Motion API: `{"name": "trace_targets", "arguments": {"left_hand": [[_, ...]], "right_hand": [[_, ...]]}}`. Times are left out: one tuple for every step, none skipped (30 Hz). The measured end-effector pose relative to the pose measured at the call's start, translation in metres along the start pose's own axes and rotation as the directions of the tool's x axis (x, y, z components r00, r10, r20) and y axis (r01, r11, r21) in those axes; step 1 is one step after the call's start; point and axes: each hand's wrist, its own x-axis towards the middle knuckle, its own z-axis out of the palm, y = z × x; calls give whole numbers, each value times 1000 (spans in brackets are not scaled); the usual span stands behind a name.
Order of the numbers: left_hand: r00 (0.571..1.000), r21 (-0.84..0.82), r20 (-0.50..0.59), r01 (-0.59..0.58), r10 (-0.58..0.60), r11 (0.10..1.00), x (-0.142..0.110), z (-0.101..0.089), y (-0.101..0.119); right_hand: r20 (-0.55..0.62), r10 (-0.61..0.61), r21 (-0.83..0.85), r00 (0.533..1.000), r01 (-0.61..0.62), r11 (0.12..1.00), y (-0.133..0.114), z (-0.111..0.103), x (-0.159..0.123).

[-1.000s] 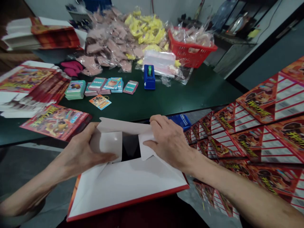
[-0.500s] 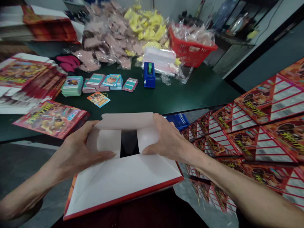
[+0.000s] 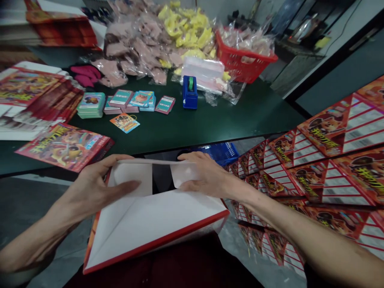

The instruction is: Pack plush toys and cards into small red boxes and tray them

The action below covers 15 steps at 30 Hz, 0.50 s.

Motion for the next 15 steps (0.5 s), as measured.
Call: {"name": "trace_targets", "arguments": {"left_hand": [[1000, -56, 8, 22, -22, 998, 0, 0, 0], [999, -115, 19, 48, -46, 992, -1, -1, 0], [997, -167, 33, 73, -69, 983, -1, -1, 0], [995, -207, 45, 93, -85, 974, -2, -1, -1], [994, -231, 51, 102, -93, 968, -2, -1, -1], [995, -240, 53, 100, -90, 966, -1, -1, -2], [995, -244, 55, 92, -81, 965, -1, -1, -2], [996, -249, 60, 83, -70, 965, -1, -1, -3], [996, -256, 69, 78, -62, 963, 0, -1, -3], [995, -267, 81, 79, -59, 960, 0, -1, -3], [994, -283, 92, 85, -61, 955, 1, -1, -2], [992, -307, 102, 100, -71, 947, 1, -1, -2], [990, -335, 114, 120, -86, 934, 2, -2, -1], [987, -365, 127, 141, -101, 920, 2, -2, 0], [984, -390, 136, 158, -113, 907, 2, -2, 0]], "right_hand": [[40, -55, 58, 998, 53, 997, 2, -3, 1], [62, -92, 98, 994, 86, 992, 4, -6, 1], [69, -109, 118, 992, 101, 988, 5, -8, 1], [65, -109, 126, 992, 100, 987, 5, -10, 1], [52, -94, 125, 994, 86, 988, 6, -11, 1], [34, -69, 115, 997, 64, 991, 5, -12, 2], [9, -35, 94, 999, 34, 995, 5, -11, 2], [-29, 8, 58, 1000, -6, 998, 4, -10, 3], [-75, 59, 9, 995, -59, 998, 2, -8, 4], [-128, 115, -49, 985, -122, 991, 1, -6, 5], [-181, 163, -108, 970, -185, 977, -1, -4, 6], [-232, 194, -164, 953, -235, 958, -4, -1, 7], [-278, 202, -215, 939, -266, 940, -6, 2, 7], [-312, 186, -262, 932, -273, 926, -7, 4, 6], [-332, 144, -308, 932, -252, 917, -9, 6, 4]]}}
